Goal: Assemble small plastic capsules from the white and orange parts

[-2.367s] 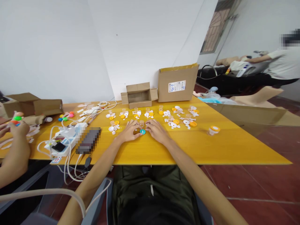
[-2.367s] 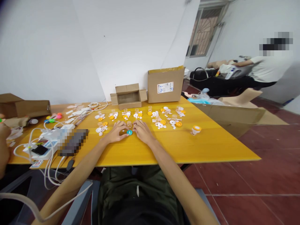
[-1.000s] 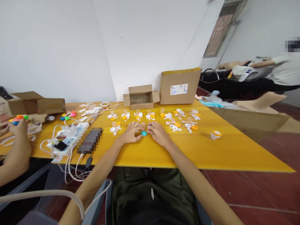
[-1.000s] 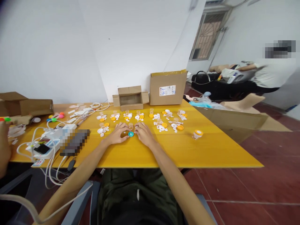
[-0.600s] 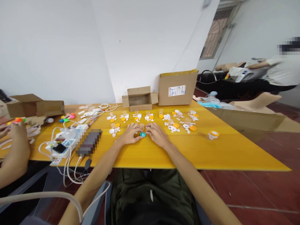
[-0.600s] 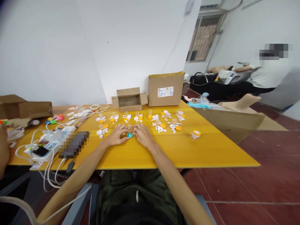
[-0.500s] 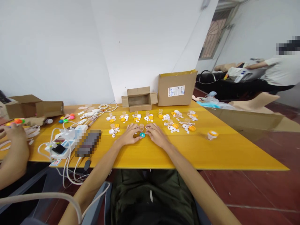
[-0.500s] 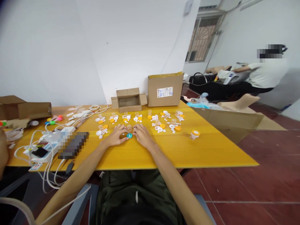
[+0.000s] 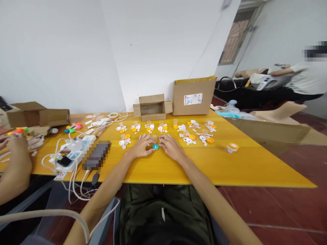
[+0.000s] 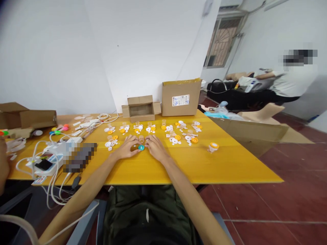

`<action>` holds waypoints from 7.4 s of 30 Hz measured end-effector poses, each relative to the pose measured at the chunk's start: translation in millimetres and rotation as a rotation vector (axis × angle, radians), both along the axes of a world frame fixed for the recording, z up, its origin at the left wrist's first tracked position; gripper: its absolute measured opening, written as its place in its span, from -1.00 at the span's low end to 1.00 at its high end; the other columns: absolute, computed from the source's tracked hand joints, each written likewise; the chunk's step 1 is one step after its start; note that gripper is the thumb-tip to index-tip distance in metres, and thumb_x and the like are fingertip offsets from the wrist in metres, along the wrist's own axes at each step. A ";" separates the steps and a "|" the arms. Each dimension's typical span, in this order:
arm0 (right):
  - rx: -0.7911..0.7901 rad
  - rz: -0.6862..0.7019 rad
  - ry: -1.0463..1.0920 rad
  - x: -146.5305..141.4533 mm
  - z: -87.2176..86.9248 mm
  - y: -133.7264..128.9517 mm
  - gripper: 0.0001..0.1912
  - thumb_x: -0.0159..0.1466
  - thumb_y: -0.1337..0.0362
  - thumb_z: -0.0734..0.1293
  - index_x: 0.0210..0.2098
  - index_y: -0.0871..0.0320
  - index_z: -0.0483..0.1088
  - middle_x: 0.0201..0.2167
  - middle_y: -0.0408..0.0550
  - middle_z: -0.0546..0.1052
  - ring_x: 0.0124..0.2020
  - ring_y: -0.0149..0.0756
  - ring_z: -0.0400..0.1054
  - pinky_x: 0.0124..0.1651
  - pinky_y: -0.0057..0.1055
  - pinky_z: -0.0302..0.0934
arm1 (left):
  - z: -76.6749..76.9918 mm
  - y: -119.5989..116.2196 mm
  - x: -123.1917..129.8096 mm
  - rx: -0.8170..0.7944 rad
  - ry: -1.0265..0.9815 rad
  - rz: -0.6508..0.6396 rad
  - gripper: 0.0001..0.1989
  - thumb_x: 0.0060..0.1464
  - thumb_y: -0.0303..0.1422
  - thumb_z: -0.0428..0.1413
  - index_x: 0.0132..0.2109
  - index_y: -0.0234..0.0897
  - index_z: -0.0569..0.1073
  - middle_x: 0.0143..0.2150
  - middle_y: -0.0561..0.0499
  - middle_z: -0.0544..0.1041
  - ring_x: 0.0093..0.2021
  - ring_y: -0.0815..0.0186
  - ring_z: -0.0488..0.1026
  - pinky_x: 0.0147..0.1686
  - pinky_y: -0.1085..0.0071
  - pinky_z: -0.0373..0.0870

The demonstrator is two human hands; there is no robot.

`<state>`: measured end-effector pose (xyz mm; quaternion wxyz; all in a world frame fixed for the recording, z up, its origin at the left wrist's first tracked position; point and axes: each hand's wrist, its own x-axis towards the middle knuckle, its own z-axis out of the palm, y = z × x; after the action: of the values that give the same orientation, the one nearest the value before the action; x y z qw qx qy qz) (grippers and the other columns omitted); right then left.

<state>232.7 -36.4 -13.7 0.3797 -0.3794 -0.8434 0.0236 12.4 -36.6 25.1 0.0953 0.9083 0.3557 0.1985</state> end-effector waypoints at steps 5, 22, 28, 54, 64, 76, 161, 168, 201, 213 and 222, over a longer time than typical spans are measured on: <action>-0.007 0.010 -0.006 0.7 0.2 1.5 -0.80 0.33 0.47 0.29 -0.34 0.08 0.48 -0.09 0.03 0.52 -0.03 -0.13 0.39 0.00 -0.16 0.35 | 0.7 -0.1 0.6 0.004 0.000 0.004 -0.75 0.26 -0.17 0.12 0.01 -0.12 0.55 -0.09 -0.07 0.43 -0.02 0.10 0.31 0.11 0.09 0.27; -0.007 0.017 0.007 0.5 -0.3 1.0 -0.81 0.33 0.45 0.31 -0.31 0.06 0.49 -0.10 0.04 0.52 -0.04 -0.10 0.40 -0.01 -0.13 0.37 | 1.3 -1.1 0.4 -0.026 -0.007 0.005 -0.75 0.23 -0.21 0.13 0.01 -0.12 0.54 -0.08 -0.06 0.43 -0.01 0.09 0.30 0.10 0.07 0.26; -0.017 0.011 0.005 0.0 1.5 -0.9 -0.81 0.34 0.45 0.29 -0.32 0.08 0.48 -0.09 0.06 0.52 -0.03 -0.10 0.40 -0.01 -0.12 0.37 | 2.0 -2.6 0.8 -0.029 0.007 0.011 -0.76 0.23 -0.22 0.13 0.01 -0.12 0.54 -0.09 -0.06 0.43 -0.01 0.09 0.30 0.10 0.08 0.26; -0.001 0.031 0.097 -4.2 5.2 -2.5 -0.80 0.32 0.48 0.31 -0.30 0.05 0.48 -0.09 0.01 0.52 -0.03 -0.12 0.40 0.02 -0.12 0.35 | 1.8 -1.2 0.6 -0.028 0.002 0.005 -0.77 0.24 -0.20 0.14 -0.01 -0.12 0.54 -0.07 -0.07 0.44 0.00 0.09 0.32 0.10 0.06 0.27; -0.064 0.106 0.114 -6.3 10.2 -5.7 -0.79 0.34 0.48 0.30 -0.33 0.06 0.46 -0.23 -0.05 0.50 -0.14 -0.21 0.40 -0.06 -0.25 0.35 | 1.7 -0.9 -0.1 -0.025 0.009 0.009 -0.77 0.24 -0.21 0.12 0.00 -0.10 0.54 -0.07 -0.07 0.44 0.00 0.08 0.31 0.12 0.06 0.26; -0.079 0.138 0.103 -6.0 10.7 -7.7 -0.81 0.35 0.46 0.30 -0.33 0.08 0.46 -0.21 -0.04 0.50 -0.13 -0.23 0.42 -0.03 -0.26 0.36 | 2.2 -1.8 1.3 -0.019 -0.004 0.005 -0.72 0.29 -0.13 0.10 0.04 -0.10 0.54 -0.08 -0.06 0.45 -0.02 0.10 0.31 0.12 0.10 0.25; -0.089 0.100 -0.064 -8.0 16.5 -16.5 -0.91 0.32 0.31 0.38 -0.16 0.04 0.46 -0.03 0.00 0.51 0.03 -0.13 0.39 0.10 -0.14 0.32 | 7.8 2.0 -11.1 0.095 -0.066 0.051 -0.87 0.22 -0.35 0.13 -0.25 -0.17 0.58 -0.02 -0.06 0.46 0.07 0.10 0.32 0.19 0.04 0.23; -0.116 0.101 -0.075 -7.2 19.9 -17.4 -0.91 0.30 0.30 0.41 -0.20 0.05 0.43 -0.06 -0.02 0.52 -0.01 -0.14 0.40 0.07 -0.16 0.32 | 7.1 -0.6 -4.0 0.071 -0.091 -0.004 -0.88 0.23 -0.33 0.15 -0.25 -0.16 0.59 -0.02 -0.06 0.47 0.07 0.12 0.32 0.18 0.09 0.26; -0.126 0.073 -0.072 -7.5 20.4 -17.5 -0.88 0.29 0.30 0.43 -0.24 0.04 0.38 -0.15 -0.05 0.50 -0.06 -0.15 0.38 0.01 -0.22 0.30 | 4.7 1.1 -3.1 0.062 -0.071 -0.002 -0.78 0.31 -0.38 0.06 -0.22 -0.14 0.61 -0.04 -0.06 0.49 0.05 0.13 0.33 0.16 0.11 0.27; -0.127 0.084 -0.065 -7.9 19.8 -16.5 -0.90 0.31 0.27 0.42 -0.24 0.05 0.39 -0.13 -0.04 0.51 -0.06 -0.14 0.37 0.01 -0.21 0.29 | 4.2 -0.1 -1.9 0.064 -0.103 -0.044 -0.82 0.29 -0.41 0.09 -0.26 -0.18 0.58 -0.01 -0.07 0.47 0.06 0.14 0.34 0.17 0.11 0.27; -0.124 0.080 -0.067 -7.8 20.4 -17.3 -0.90 0.30 0.28 0.42 -0.23 0.05 0.39 -0.12 -0.04 0.50 -0.06 -0.15 0.37 0.03 -0.22 0.27 | 5.7 -1.9 -0.9 0.022 -0.089 -0.050 -0.81 0.29 -0.37 0.08 -0.25 -0.18 0.58 0.01 -0.08 0.45 0.09 0.11 0.32 0.19 0.07 0.25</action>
<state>224.9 -53.7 6.7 0.3256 -0.3686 -0.8672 0.0782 11.5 -38.5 30.7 0.1058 0.9081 0.3262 0.2403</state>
